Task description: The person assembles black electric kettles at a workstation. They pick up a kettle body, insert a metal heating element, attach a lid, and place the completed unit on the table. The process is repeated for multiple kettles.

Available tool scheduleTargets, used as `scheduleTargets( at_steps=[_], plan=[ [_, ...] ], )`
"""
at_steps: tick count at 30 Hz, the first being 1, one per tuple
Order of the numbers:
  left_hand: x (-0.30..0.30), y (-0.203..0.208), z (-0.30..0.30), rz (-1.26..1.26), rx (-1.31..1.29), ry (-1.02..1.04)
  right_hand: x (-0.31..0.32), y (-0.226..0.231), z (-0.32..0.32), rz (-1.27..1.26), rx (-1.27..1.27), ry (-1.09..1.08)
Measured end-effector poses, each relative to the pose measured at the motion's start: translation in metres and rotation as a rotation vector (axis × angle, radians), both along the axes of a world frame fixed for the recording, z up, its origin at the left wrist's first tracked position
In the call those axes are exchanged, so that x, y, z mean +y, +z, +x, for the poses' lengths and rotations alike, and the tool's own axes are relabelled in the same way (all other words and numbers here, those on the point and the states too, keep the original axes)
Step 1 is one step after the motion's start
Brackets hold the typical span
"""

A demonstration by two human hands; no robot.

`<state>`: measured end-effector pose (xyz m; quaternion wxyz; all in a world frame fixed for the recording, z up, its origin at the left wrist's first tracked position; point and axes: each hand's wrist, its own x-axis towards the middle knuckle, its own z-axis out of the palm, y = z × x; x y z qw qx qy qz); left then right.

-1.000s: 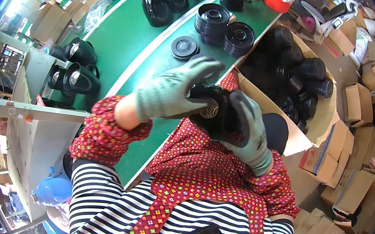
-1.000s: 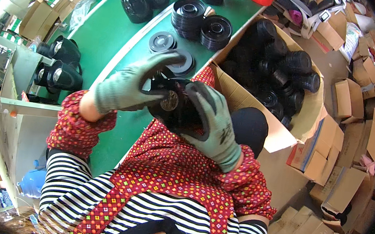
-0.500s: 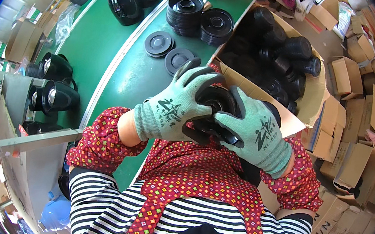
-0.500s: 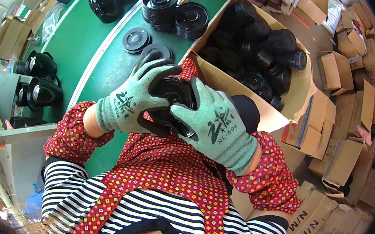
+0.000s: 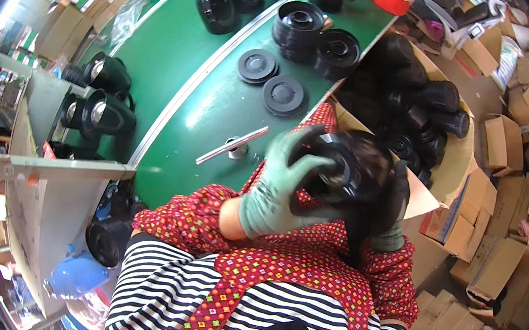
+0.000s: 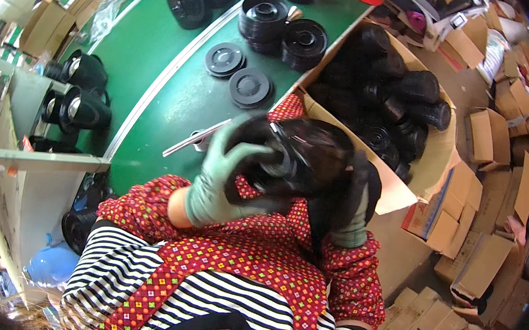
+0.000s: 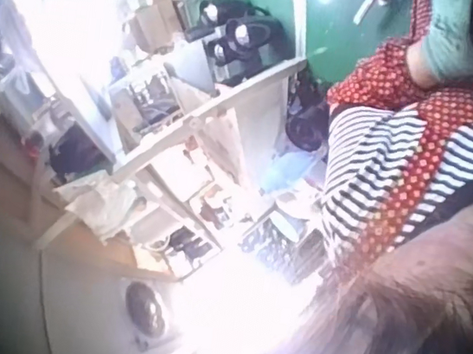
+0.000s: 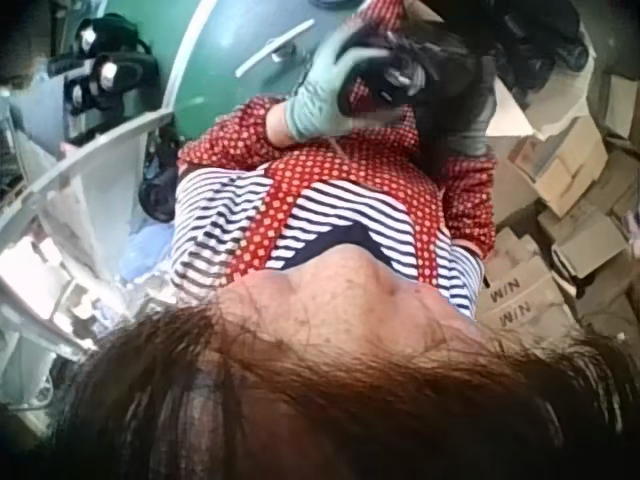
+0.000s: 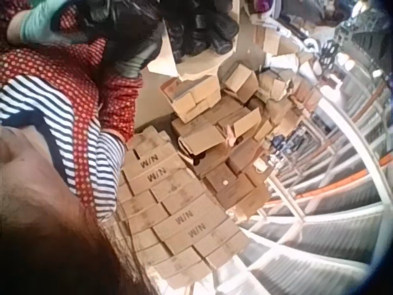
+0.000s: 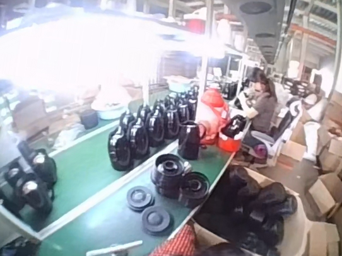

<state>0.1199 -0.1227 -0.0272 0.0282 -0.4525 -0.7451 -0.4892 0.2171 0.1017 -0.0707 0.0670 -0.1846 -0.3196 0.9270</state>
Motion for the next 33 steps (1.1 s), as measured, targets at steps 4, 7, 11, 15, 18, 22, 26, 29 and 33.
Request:
scheduleTargets(
  at_steps=[4,7,11,15,18,22,26,29,33],
  plan=[
    [-0.033,-0.041,0.016,0.059,-0.408,-0.318,0.058,-0.014,0.005,0.214,-0.040,-0.018],
    [-0.070,-0.064,-0.030,-0.369,-0.022,-0.066,0.113,-0.059,0.005,0.942,-0.109,-0.120],
    [-0.140,-0.122,-0.079,-1.016,0.050,0.354,0.091,-0.064,-0.020,1.196,0.061,-0.053],
    [-0.169,-0.126,-0.089,-0.977,-0.279,0.215,0.033,-0.041,-0.023,1.581,0.077,0.070],
    [-0.159,-0.118,-0.090,-0.714,-0.419,0.156,0.010,-0.003,-0.002,1.703,0.110,0.081],
    [-0.091,-0.048,-0.080,-0.203,-1.119,0.266,0.015,0.031,0.008,1.733,0.156,0.201],
    [-0.034,0.006,-0.088,-0.346,-0.834,0.110,0.050,0.031,-0.019,1.437,0.278,0.341],
    [0.001,0.032,-0.095,-0.416,-0.539,-0.052,0.073,0.033,-0.049,1.414,0.513,0.239],
    [0.050,0.054,-0.102,-0.369,-0.242,-0.297,0.082,0.056,-0.113,1.922,0.607,0.054]
  ],
)
